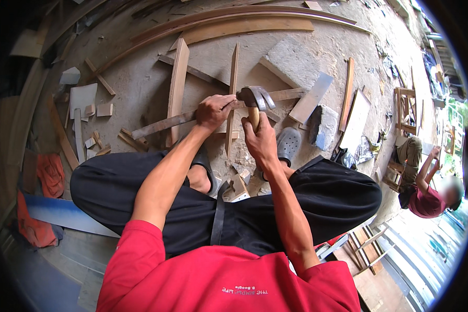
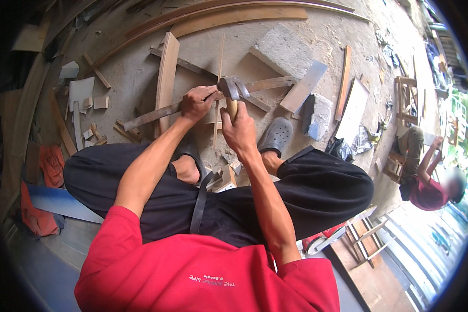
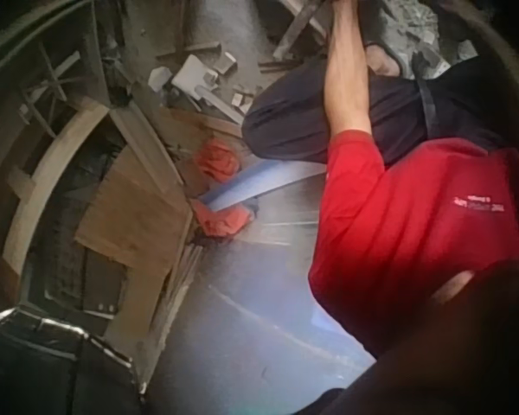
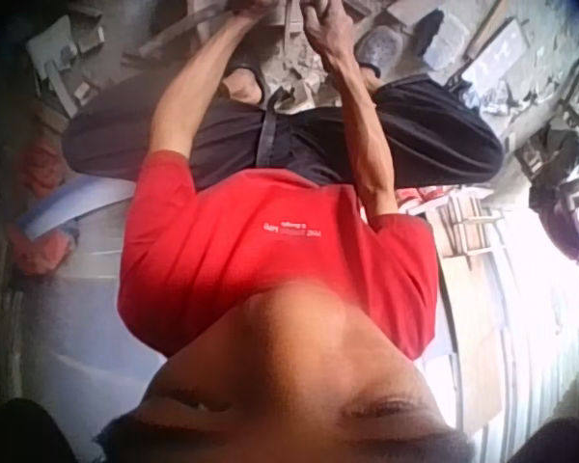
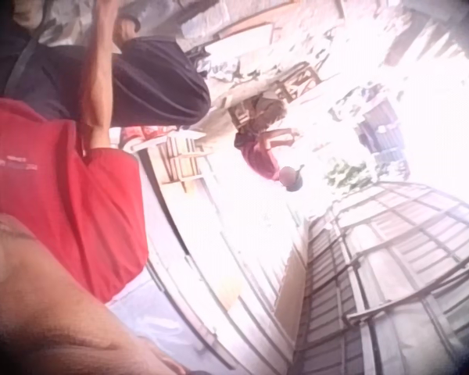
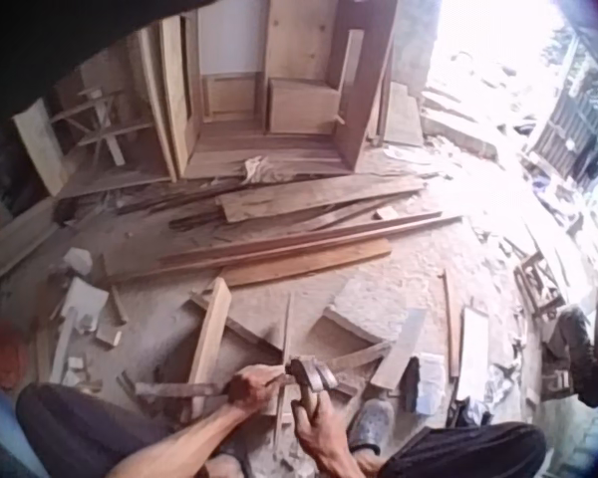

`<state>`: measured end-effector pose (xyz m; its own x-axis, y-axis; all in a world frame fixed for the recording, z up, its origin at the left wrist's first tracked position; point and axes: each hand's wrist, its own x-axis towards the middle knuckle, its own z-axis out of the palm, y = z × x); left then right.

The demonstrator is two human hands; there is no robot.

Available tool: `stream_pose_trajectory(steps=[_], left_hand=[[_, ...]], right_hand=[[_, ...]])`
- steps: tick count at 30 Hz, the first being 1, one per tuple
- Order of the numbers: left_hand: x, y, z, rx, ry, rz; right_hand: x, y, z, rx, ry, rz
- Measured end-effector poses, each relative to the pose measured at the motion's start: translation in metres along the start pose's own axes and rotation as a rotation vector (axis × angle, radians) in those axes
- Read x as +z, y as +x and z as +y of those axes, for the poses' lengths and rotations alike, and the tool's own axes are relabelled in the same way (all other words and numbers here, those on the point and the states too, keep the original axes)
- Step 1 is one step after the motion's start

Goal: The person assembles a wooden frame by hammering nails into intersecting wooden pieces. They repeatedly adjust the frame, reposition pieces, and drive nails to secure the joints.

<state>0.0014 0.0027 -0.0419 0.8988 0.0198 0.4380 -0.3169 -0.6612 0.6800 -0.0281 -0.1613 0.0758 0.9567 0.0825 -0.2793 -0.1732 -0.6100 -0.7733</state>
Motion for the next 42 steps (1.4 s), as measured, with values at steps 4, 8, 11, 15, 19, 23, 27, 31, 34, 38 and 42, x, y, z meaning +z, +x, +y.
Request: stream_pose_trajectory(steps=[4, 8, 11, 15, 19, 23, 27, 31, 34, 38, 42], left_hand=[[-0.001, 0.001, -0.002, 0.001, 0.015, -0.02], [-0.003, 0.0, 0.002, -0.063, 0.0, -0.039], [-0.003, -0.002, 0.0, -0.062, -0.007, -0.029], [-0.001, 0.0, -0.001, -0.022, -0.019, -0.001], [0.0, -0.002, -0.006, -0.061, -0.011, -0.043], [0.0, 0.0, -0.005, -0.088, -0.023, -0.071], [-0.006, 0.002, -0.009, -0.188, -0.106, -0.156], [-0.026, 0.016, -0.005, -0.345, -0.134, -0.429], [-0.034, 0.027, -0.007, -0.403, -0.081, -0.47], [-0.043, 0.035, -0.011, -0.544, 0.12, -0.662], [-0.05, 0.032, -0.026, -0.627, 0.171, -0.922]], right_hand=[[0.008, 0.004, -0.006, 0.021, -0.091, -0.055], [0.0, 0.006, -0.017, -0.057, -0.004, 0.03], [0.005, 0.002, -0.016, -0.065, 0.027, 0.056], [0.008, 0.005, -0.001, -0.047, -0.121, -0.035], [0.006, -0.002, -0.014, -0.044, 0.01, 0.038], [0.014, -0.001, 0.005, 0.011, -0.159, -0.034], [0.007, 0.002, 0.004, 0.023, -0.046, 0.014], [0.0, 0.004, 0.014, 0.082, -0.026, 0.051], [0.002, 0.008, 0.03, 0.139, -0.006, 0.032], [0.005, 0.009, 0.037, 0.194, -0.024, 0.007], [0.009, 0.009, 0.043, 0.192, -0.007, 0.004]])
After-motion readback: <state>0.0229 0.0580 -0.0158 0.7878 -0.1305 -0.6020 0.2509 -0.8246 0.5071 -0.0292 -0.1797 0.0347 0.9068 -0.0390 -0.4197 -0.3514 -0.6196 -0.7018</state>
